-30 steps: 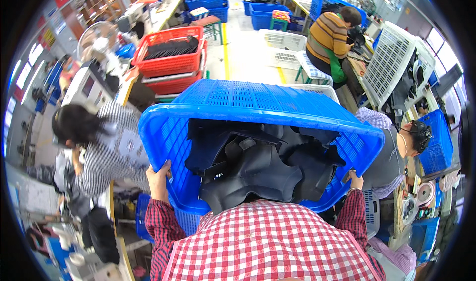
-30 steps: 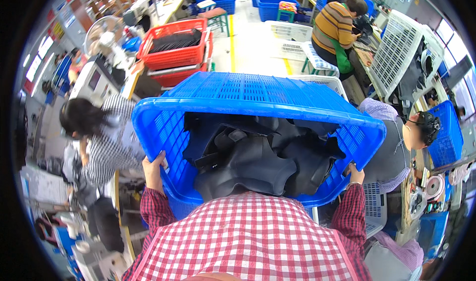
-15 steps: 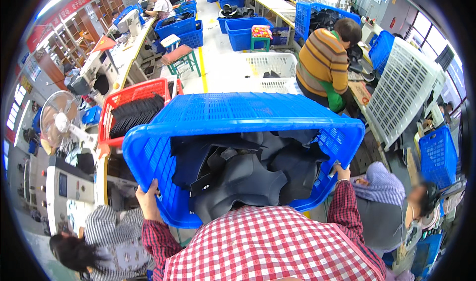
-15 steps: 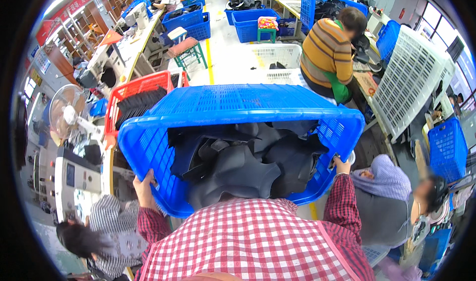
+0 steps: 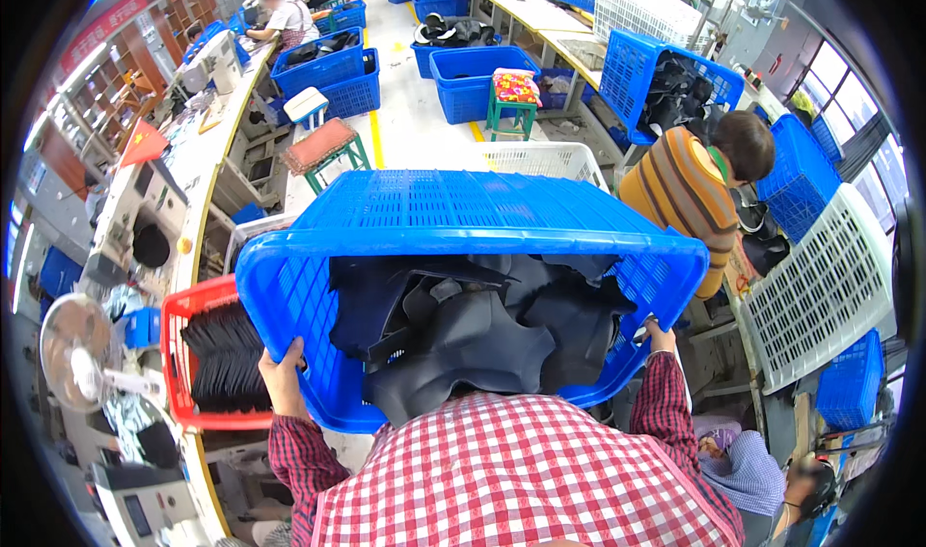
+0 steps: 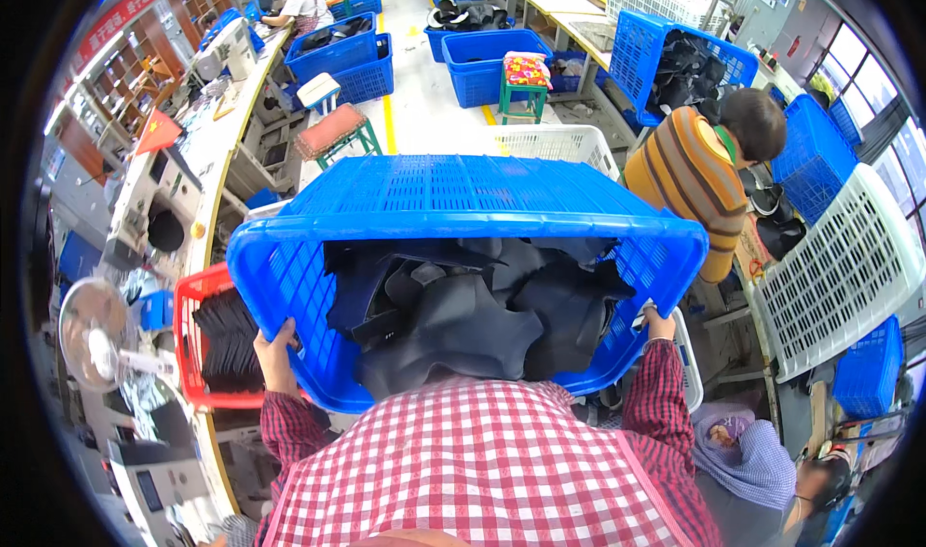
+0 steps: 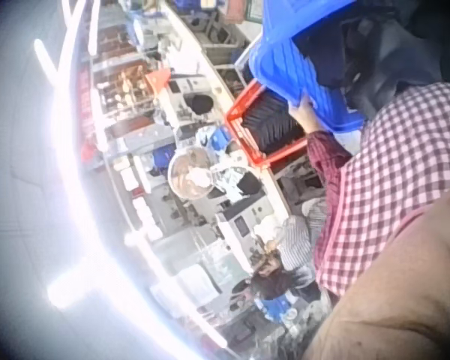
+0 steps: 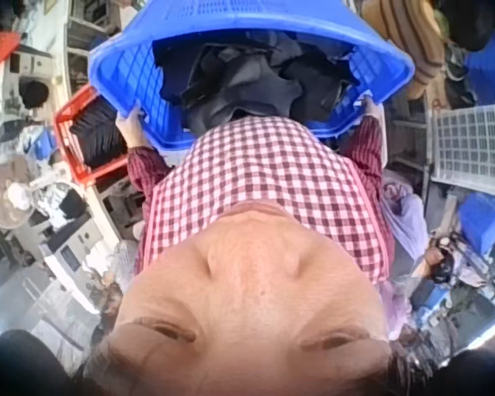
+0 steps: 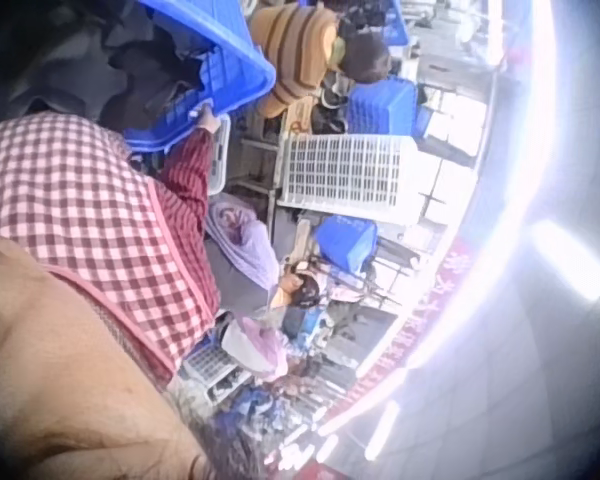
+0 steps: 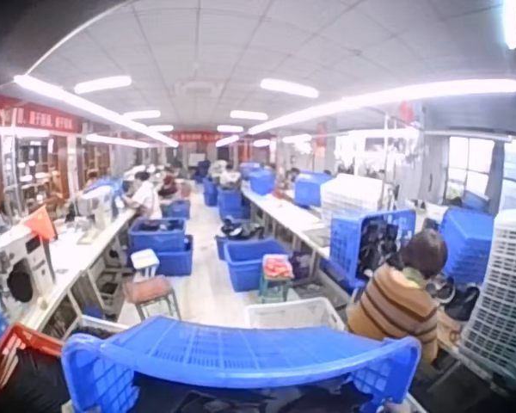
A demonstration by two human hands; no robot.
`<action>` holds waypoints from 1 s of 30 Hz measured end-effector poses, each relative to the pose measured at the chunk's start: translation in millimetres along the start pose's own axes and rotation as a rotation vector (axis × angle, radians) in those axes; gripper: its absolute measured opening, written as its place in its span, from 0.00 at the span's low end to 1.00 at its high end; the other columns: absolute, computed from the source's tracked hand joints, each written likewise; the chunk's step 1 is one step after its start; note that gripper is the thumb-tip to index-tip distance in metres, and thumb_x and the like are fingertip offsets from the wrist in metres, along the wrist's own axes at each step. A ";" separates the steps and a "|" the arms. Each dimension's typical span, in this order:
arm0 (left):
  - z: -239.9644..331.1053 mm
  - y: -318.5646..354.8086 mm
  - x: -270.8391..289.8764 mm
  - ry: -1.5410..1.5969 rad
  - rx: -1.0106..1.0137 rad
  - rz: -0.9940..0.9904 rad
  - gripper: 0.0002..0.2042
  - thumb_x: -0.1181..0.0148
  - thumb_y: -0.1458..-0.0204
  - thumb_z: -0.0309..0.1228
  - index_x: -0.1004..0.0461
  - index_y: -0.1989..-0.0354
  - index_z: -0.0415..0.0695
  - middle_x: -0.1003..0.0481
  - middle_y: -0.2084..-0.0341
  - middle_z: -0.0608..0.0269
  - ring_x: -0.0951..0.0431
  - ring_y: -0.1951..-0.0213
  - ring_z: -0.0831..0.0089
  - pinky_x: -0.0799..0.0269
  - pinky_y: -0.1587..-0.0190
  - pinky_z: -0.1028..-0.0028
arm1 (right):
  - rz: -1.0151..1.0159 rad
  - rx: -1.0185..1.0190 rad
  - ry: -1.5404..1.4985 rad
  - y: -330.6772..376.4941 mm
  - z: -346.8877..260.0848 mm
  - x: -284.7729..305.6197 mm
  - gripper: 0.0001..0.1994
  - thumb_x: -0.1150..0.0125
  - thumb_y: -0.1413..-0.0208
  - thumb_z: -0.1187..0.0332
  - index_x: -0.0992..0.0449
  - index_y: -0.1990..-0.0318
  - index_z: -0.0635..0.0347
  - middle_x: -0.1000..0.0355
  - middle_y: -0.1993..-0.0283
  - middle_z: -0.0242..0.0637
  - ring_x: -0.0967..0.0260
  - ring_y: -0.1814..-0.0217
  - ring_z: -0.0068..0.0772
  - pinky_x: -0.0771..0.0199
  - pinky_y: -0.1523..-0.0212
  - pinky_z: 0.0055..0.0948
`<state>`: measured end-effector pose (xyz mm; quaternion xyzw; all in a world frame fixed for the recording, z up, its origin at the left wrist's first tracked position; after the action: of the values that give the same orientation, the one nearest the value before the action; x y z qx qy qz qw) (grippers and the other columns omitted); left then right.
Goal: The person carries a blue basket of black shoe parts to a workstation, then repeatedly picks up individual parts, turns them over, and marks them with a pen. The person also uses a hammer and a small metal tool on the parts. The person continues to handle and inspect the parts throughout the clip.
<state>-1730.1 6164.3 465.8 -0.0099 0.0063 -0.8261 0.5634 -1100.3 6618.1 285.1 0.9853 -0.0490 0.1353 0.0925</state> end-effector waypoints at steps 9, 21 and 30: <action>-14.6 -240.1 -100.2 0.059 0.104 -0.044 0.06 0.32 0.47 0.23 0.24 0.72 0.44 0.26 0.80 0.69 0.30 0.79 0.80 0.38 0.73 0.79 | 0.071 0.056 -0.163 -124.9 -88.4 -164.5 0.04 0.34 0.47 0.73 0.22 0.65 0.61 0.25 0.74 0.33 0.30 0.74 0.24 0.33 0.70 0.26; 16.2 -563.9 -208.1 -0.046 0.061 0.094 0.05 0.34 0.47 0.22 0.22 0.62 0.39 0.24 0.72 0.65 0.28 0.74 0.79 0.35 0.70 0.77 | -0.047 0.063 0.002 -366.4 -263.1 -497.2 0.08 0.32 0.50 0.68 0.21 0.66 0.60 0.27 0.76 0.30 0.31 0.74 0.23 0.33 0.69 0.27; -23.7 -776.1 -329.4 0.073 0.201 0.089 0.03 0.35 0.45 0.21 0.24 0.65 0.41 0.27 0.78 0.66 0.30 0.79 0.78 0.36 0.75 0.77 | -0.050 0.008 0.070 -559.4 -338.1 -677.5 0.08 0.32 0.49 0.67 0.22 0.66 0.60 0.27 0.76 0.30 0.31 0.75 0.23 0.33 0.70 0.28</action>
<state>-2332.8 6754.2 455.8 0.0770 -0.0558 -0.7964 0.5972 -1768.8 7279.9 323.6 0.9812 -0.0207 0.1678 0.0935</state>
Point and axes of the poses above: each hand's wrist, its own y-axis away from the middle knuckle, its own x-axis out of the back of the hand, z = x × y, the point moved 3 cm from there along -y, towards the middle knuckle
